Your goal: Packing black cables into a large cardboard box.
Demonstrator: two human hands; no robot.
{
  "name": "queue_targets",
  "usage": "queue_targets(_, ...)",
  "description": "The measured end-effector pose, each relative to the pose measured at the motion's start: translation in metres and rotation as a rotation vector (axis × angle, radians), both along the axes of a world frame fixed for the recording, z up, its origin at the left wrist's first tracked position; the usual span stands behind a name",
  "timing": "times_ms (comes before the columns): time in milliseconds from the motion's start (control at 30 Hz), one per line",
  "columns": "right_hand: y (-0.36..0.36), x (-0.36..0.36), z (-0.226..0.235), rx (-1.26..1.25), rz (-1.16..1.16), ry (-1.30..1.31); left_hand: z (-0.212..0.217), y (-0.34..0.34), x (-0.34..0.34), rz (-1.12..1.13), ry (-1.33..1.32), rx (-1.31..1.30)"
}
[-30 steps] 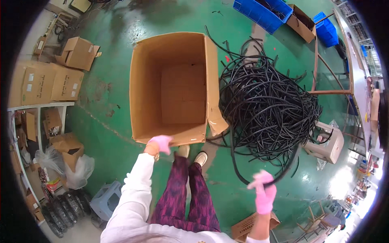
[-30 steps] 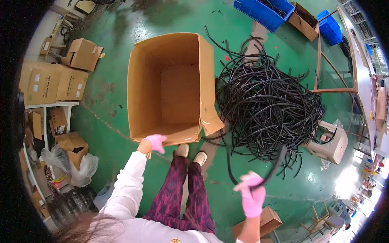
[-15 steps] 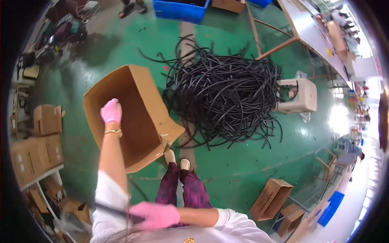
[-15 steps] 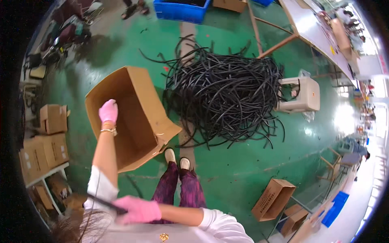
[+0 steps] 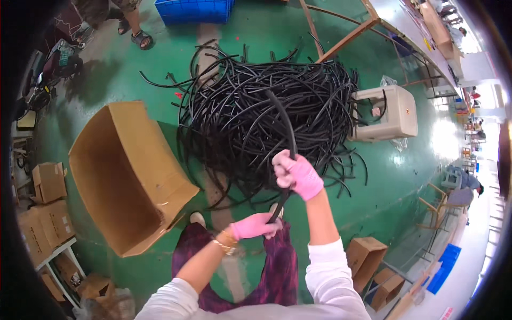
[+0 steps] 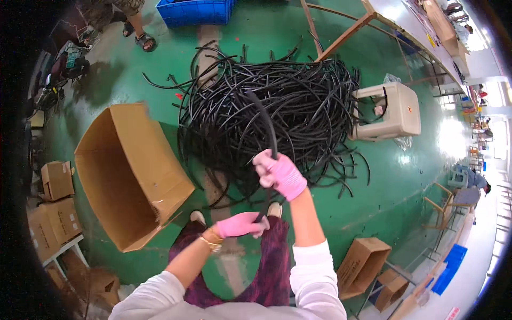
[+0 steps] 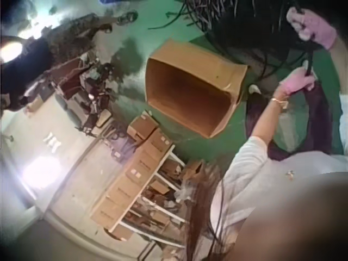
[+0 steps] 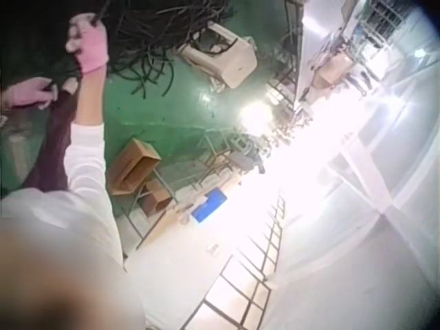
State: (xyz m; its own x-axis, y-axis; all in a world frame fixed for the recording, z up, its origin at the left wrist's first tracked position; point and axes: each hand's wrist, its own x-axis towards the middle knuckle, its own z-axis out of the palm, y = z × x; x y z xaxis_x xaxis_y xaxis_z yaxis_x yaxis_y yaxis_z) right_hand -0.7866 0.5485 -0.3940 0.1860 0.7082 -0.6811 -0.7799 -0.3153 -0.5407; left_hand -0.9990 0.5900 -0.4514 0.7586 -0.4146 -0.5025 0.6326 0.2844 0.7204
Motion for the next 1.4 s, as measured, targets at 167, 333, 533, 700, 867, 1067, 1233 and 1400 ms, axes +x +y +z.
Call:
queue_targets(167,-0.068,0.134,-0.265,-0.340,-0.193,-1.120,-0.184,-0.089,0.115,0.732,-0.194,0.534)
queue_targets(333,-0.122,0.100,-0.390,-0.881,-0.033,-1.092,-0.243,0.007,0.185,0.523,-0.339,1.405)
queue_targets(533,-0.169,0.091,-0.349,-0.178,-0.495,-0.438,-0.269,0.086,0.236,0.330,-0.881,1.620)
queue_targets(700,-0.205,0.126,-0.373,0.147,-0.821,-0.376,-0.294,0.033,0.317,-0.328,-0.701,1.749)
queue_targets(867,-0.193,0.163,-0.444,0.364,-1.125,0.118,-0.295,-0.062,0.315,0.037,-0.767,1.794)
queue_targets(1067,-0.173,0.094,-0.396,0.611,-0.883,0.205,-0.264,-0.095,0.194,-0.120,-0.446,1.589)
queue_targets(1233,-0.274,0.111,-0.313,0.623,-0.898,-0.006,-0.255,-0.052,0.174,-0.125,-0.694,1.043)
queue_targets(1400,-0.403,0.127,-0.174,0.787,-0.676,-0.477,-0.271,0.010,0.189,0.185,-0.557,1.346)
